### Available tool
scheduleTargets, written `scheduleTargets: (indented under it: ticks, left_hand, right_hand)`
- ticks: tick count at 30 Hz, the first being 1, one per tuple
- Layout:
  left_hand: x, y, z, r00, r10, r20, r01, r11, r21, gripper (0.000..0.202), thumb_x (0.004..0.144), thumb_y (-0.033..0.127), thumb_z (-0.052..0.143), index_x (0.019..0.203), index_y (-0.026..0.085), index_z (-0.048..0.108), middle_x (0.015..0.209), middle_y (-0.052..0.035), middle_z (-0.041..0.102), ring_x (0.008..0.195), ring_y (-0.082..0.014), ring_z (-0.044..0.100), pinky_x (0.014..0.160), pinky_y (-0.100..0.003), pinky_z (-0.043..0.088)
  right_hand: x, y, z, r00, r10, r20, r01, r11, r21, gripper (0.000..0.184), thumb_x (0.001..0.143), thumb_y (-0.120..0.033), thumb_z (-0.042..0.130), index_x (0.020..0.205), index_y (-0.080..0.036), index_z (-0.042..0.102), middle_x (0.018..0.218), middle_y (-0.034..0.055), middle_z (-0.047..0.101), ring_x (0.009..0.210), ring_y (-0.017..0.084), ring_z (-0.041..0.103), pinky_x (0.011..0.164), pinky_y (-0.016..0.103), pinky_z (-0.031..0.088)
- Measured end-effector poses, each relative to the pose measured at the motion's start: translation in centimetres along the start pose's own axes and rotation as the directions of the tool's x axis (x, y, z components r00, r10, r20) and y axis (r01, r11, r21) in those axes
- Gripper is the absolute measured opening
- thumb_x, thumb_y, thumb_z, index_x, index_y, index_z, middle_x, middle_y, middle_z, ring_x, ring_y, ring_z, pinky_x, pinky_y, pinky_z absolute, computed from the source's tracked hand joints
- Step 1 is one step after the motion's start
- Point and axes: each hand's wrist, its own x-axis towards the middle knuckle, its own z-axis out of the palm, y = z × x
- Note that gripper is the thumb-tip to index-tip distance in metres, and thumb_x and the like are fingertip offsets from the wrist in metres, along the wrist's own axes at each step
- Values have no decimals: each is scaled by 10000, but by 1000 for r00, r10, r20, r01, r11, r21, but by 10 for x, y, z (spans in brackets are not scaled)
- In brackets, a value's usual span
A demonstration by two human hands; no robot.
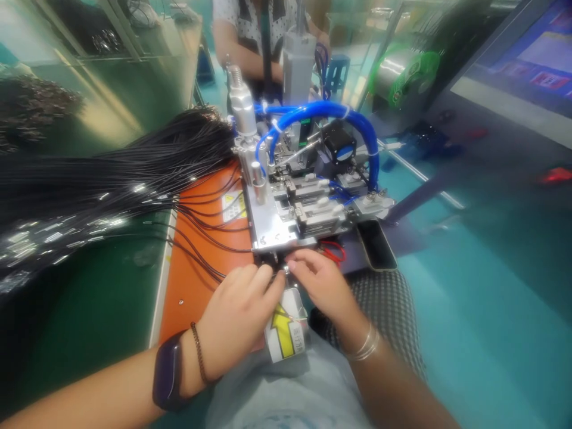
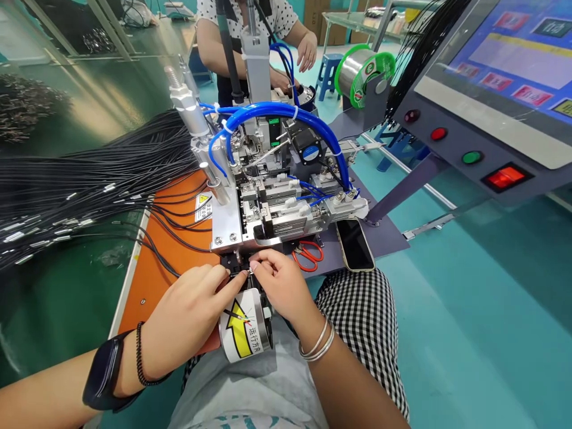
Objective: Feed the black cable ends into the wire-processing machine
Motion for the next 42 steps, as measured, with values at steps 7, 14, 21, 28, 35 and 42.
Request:
scheduleTargets:
  ticks: [7,14,21,28,35,42]
  left_hand:
    - [2,-1,-7,998,-46,47,46,999,1,557,591,112,524,1143,169,477,887,-52,484,756,-215,460,613,-343,404]
    - [1,-1,-12,983,-138,124,139,990,-6,249,619,113,536,850,190,484,815,-38,484,714,-212,480,599,-341,421]
    - [-6,-7,-2,993,-111,43,111,994,-14,239,714,71,476,928,165,527,851,-55,501,753,-210,480,633,-339,438]
    - [-15,-10,3,994,-108,-22,108,994,26,339,784,9,410,1071,138,536,995,-93,549,883,-218,503,749,-351,474]
    - [-14,-10,-3,995,-103,-3,103,995,-14,419,667,54,487,1074,143,529,941,-94,565,807,-220,529,663,-353,502]
    - [-16,-9,-6,995,10,-102,-3,997,71,365,701,57,413,1035,79,559,919,-128,589,820,-254,556,710,-401,479]
  right_hand:
    - [2,-2,-2,999,40,30,-37,994,-99,151,823,-317,522,740,-193,544,610,-42,464,565,117,424,518,233,343]
    - [4,0,-1,994,56,96,-43,991,-128,188,843,-332,476,722,-192,507,630,-39,473,593,123,439,544,238,358]
    - [5,9,10,993,112,46,-115,991,61,165,830,-311,472,719,-193,507,641,-35,479,612,127,450,568,237,377]
    - [5,12,7,984,135,118,-157,967,199,182,839,-340,496,736,-191,518,673,-28,495,636,127,457,594,243,389]
    - [1,11,6,978,166,125,-183,973,137,199,876,-347,465,750,-197,499,675,-40,467,631,118,446,609,239,383]
    - [1,13,6,969,186,165,-211,966,149,197,904,-343,454,789,-196,515,708,-36,481,643,109,454,593,227,385]
